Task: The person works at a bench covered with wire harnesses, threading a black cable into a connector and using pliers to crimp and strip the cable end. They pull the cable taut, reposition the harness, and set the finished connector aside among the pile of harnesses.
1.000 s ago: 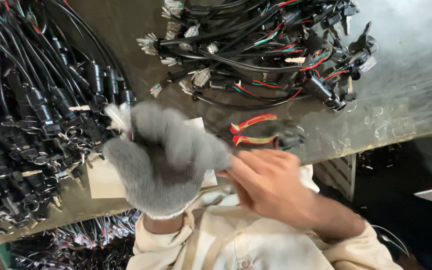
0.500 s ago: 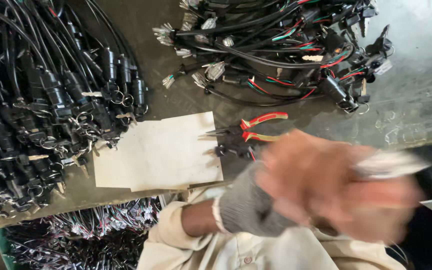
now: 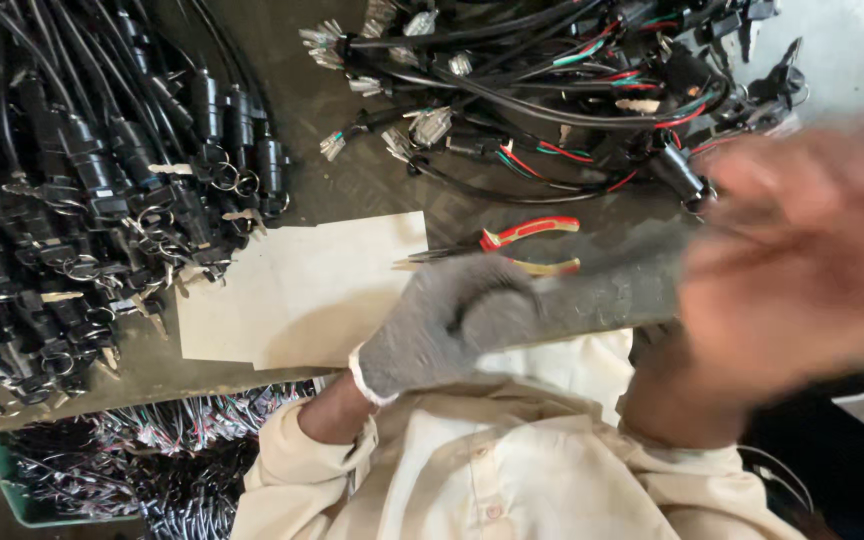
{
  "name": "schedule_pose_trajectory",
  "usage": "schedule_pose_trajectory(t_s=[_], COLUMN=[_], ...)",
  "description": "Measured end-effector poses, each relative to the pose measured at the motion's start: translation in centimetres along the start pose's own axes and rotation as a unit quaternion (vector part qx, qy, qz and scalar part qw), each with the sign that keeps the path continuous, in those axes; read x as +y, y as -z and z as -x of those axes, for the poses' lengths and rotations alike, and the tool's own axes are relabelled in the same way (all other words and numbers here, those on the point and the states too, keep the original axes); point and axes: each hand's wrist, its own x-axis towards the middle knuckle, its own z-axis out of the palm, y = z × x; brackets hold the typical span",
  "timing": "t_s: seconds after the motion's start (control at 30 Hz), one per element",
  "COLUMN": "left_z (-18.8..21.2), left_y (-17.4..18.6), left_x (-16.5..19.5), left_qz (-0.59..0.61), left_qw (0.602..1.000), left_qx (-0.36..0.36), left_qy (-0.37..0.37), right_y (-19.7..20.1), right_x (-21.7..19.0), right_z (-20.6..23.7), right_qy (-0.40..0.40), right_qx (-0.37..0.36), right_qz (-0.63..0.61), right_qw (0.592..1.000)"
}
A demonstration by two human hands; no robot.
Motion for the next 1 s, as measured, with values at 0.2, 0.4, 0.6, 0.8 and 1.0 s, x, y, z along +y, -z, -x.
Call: schedule_pose_trajectory(t_s=[0.2, 0.4, 0.6, 0.8, 1.0], left_z=[0.5, 0.8, 2.0, 1.0, 1.2], left_y=[0.9, -0.8, -1.1, -0.1, 0.8], left_x=[-0.4, -1.8, -1.4, 0.5, 1.2], left_qz=[0.271, 0.066, 0.153, -0.259, -0.308], left_qw=[0.953, 0.966, 0.947, 0.938, 0.933], left_qx=[0.11, 0.219, 0.273, 0.21, 0.172], left_qy=[0.07, -0.117, 0.073, -0.097, -0.063], right_y=[-2.1, 2.8, 2.9, 1.7, 1.0], right_x=[4.4, 7.1, 7.6, 6.3, 5.9], right_z=[4.0, 9.3, 8.7, 6.6, 7.3], right_qy=[-0.24, -0.324, -0.161, 0.039, -0.045], right_qx=[-0.073, -0.082, -0.111, -0.189, -0.16], right_qz=[0.288, 0.353, 0.288, 0.548, 0.529], right_qw=[0.924, 0.874, 0.938, 0.814, 0.833])
